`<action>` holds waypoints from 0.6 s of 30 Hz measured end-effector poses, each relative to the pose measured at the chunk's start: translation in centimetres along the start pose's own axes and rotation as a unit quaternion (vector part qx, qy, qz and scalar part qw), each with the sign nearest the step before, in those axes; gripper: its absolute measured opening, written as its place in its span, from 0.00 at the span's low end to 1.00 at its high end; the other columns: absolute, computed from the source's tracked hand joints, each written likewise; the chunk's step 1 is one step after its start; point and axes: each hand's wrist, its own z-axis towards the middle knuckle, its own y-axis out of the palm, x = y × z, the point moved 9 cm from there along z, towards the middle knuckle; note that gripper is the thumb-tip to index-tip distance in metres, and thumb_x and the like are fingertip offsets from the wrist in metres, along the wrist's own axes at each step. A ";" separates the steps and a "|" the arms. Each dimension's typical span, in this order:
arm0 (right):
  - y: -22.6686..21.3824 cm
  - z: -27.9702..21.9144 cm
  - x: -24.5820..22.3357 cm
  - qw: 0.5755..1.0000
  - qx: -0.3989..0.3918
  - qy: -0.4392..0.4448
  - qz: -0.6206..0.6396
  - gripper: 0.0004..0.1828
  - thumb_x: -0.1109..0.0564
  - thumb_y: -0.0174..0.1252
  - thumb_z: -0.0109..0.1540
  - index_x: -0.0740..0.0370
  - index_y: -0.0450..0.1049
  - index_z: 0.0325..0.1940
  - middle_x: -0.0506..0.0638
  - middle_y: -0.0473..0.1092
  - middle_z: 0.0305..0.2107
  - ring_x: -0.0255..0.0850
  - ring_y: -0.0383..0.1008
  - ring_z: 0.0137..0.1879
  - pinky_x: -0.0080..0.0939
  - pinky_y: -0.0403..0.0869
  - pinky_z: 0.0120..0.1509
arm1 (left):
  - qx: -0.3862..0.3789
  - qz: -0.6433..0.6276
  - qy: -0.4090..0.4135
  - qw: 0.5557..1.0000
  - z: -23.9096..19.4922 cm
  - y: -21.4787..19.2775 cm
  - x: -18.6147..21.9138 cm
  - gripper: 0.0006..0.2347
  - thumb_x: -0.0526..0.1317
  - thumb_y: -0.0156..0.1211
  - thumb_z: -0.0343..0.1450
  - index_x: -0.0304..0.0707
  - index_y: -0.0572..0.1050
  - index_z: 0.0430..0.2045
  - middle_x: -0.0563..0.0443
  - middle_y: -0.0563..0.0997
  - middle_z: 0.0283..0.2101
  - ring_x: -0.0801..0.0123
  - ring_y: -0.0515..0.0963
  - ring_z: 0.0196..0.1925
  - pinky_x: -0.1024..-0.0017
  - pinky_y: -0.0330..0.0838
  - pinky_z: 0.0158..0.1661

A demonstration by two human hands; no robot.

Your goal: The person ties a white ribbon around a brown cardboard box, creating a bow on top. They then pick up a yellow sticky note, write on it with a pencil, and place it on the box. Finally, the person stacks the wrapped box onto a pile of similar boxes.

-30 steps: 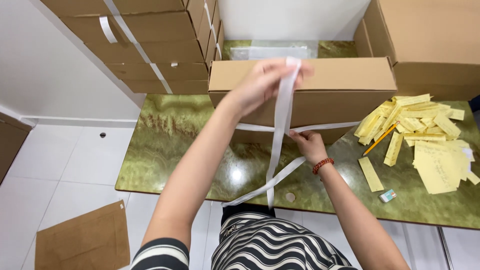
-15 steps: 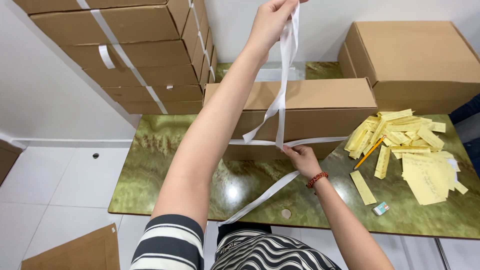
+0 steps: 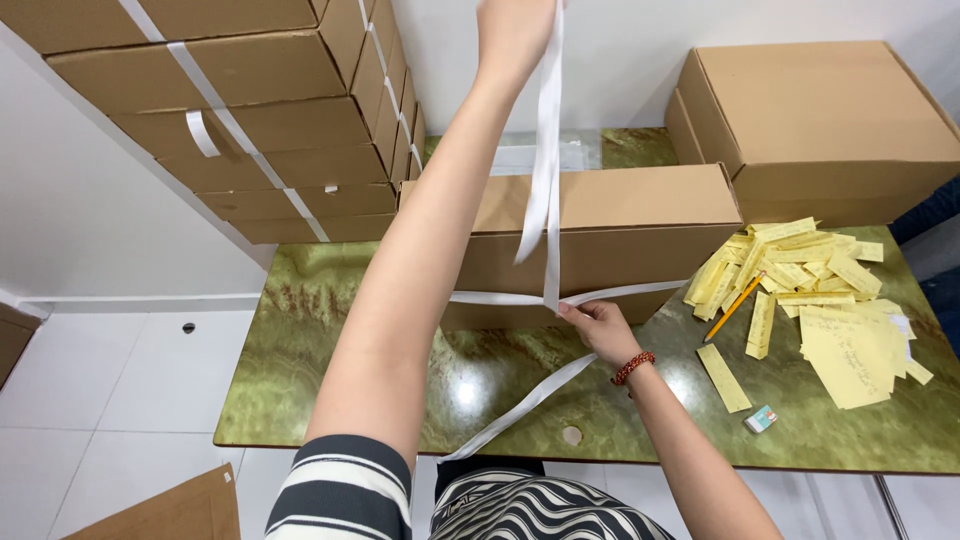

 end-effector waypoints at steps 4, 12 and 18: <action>-0.2 0.8 1.1 1.000 -0.004 0.003 0.014 0.18 0.55 0.68 0.66 0.65 0.76 0.24 0.42 0.55 0.09 0.26 0.52 0.15 0.27 0.50 0.21 | -0.221 0.232 0.041 0.946 -11.3 -1.8 6.4 0.24 0.55 0.46 0.83 0.54 0.58 0.76 0.33 0.69 0.73 0.36 0.61 0.78 0.24 0.52 0.68; -0.2 1.0 1.0 1.000 -0.002 0.006 0.026 0.18 0.55 0.69 0.65 0.67 0.76 0.25 0.43 0.56 0.09 0.25 0.52 0.15 0.26 0.50 0.21 | -0.252 0.233 -0.057 0.938 -13.5 -1.5 0.7 0.22 0.58 0.48 0.76 0.53 0.84 0.20 0.47 0.85 0.31 0.49 0.87 0.42 0.54 0.78 0.45; 0.0 1.0 0.7 0.999 -0.011 0.006 0.045 0.18 0.55 0.68 0.66 0.65 0.74 0.25 0.41 0.55 0.10 0.24 0.52 0.16 0.25 0.49 0.20 | -0.480 0.130 -0.141 0.856 -23.3 -2.3 6.2 0.24 0.55 0.45 0.77 0.35 0.83 0.28 0.42 0.87 0.29 0.64 0.88 0.28 0.70 0.81 0.29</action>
